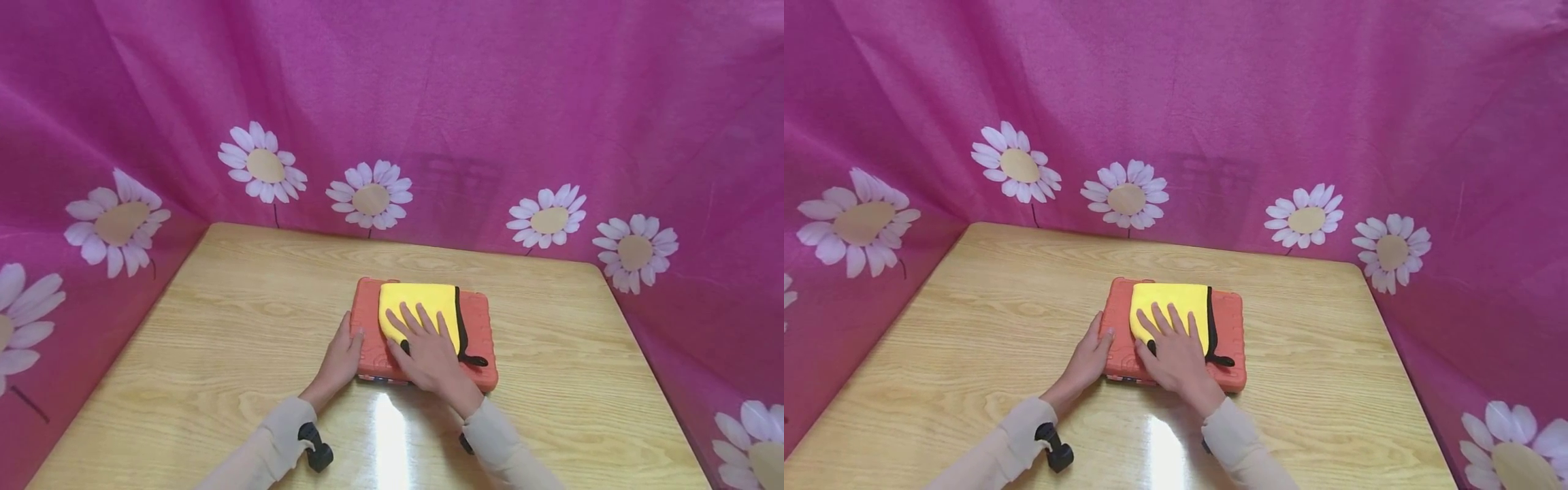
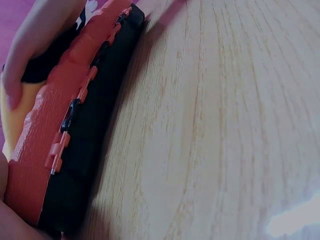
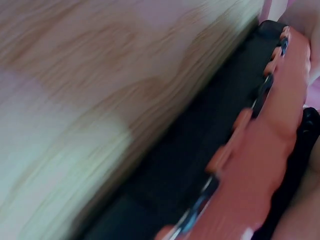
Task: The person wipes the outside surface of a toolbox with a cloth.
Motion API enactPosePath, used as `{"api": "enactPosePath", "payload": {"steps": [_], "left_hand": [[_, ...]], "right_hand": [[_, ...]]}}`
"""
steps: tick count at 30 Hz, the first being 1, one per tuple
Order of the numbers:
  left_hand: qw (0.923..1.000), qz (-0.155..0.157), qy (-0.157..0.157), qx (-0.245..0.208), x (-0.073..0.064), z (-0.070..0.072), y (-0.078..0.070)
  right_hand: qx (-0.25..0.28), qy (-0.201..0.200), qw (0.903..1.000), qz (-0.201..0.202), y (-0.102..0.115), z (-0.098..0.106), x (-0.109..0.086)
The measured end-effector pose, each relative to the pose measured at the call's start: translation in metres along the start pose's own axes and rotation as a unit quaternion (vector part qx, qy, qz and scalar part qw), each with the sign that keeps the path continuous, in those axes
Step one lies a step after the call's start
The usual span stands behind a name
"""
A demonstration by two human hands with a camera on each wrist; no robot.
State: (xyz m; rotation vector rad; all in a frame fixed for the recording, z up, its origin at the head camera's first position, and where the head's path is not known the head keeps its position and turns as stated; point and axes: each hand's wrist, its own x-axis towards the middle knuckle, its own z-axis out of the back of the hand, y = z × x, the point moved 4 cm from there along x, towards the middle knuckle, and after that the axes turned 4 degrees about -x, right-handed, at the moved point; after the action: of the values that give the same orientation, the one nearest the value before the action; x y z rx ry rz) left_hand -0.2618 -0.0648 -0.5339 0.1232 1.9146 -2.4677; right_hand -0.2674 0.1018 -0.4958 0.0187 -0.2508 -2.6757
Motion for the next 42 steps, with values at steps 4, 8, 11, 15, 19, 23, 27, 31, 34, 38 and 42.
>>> {"api": "enactPosePath", "payload": {"steps": [4, 8, 11, 15, 19, 23, 27, 31, 34, 38, 42], "left_hand": [[0.9999, 0.010, -0.007, 0.008, -0.001, 0.001, 0.001], [0.9998, 0.007, -0.013, 0.014, -0.002, 0.003, 0.000], [0.9997, 0.004, -0.016, 0.017, -0.002, 0.004, 0.000], [0.9996, 0.010, -0.018, 0.018, -0.003, 0.005, 0.001], [0.9996, 0.013, -0.020, 0.018, -0.003, 0.005, 0.002], [0.9996, 0.010, -0.020, 0.019, -0.003, 0.005, 0.002], [0.9996, 0.009, -0.021, 0.017, -0.002, 0.005, 0.003], [0.9996, 0.005, -0.022, 0.015, -0.001, 0.004, 0.003], [0.9997, 0.003, -0.021, 0.014, -0.001, 0.003, 0.002], [0.9998, -0.001, -0.019, 0.010, -0.001, 0.001, 0.001], [0.9998, -0.006, -0.015, 0.011, -0.001, 0.001, 0.001]], "right_hand": [[-0.001, -0.002, 0.9999, -0.011, -0.013, 0.001, -0.007], [0.004, -0.010, 0.9998, -0.016, -0.026, 0.002, -0.013], [0.005, -0.021, 0.9995, -0.022, -0.035, 0.003, -0.018], [0.006, -0.029, 0.9990, -0.033, -0.048, 0.003, -0.024], [0.005, -0.040, 0.9983, -0.042, -0.061, 0.003, -0.029], [0.014, -0.054, 0.9971, -0.052, -0.071, 0.004, -0.035], [0.028, -0.066, 0.9952, -0.067, -0.080, 0.005, -0.039], [0.058, -0.073, 0.9923, -0.081, -0.081, 0.009, -0.041], [0.095, -0.080, 0.9885, -0.086, -0.076, 0.014, -0.040], [0.157, -0.097, 0.9795, -0.080, -0.064, 0.022, -0.038], [0.224, -0.094, 0.9675, -0.070, -0.046, 0.027, -0.034]]}}
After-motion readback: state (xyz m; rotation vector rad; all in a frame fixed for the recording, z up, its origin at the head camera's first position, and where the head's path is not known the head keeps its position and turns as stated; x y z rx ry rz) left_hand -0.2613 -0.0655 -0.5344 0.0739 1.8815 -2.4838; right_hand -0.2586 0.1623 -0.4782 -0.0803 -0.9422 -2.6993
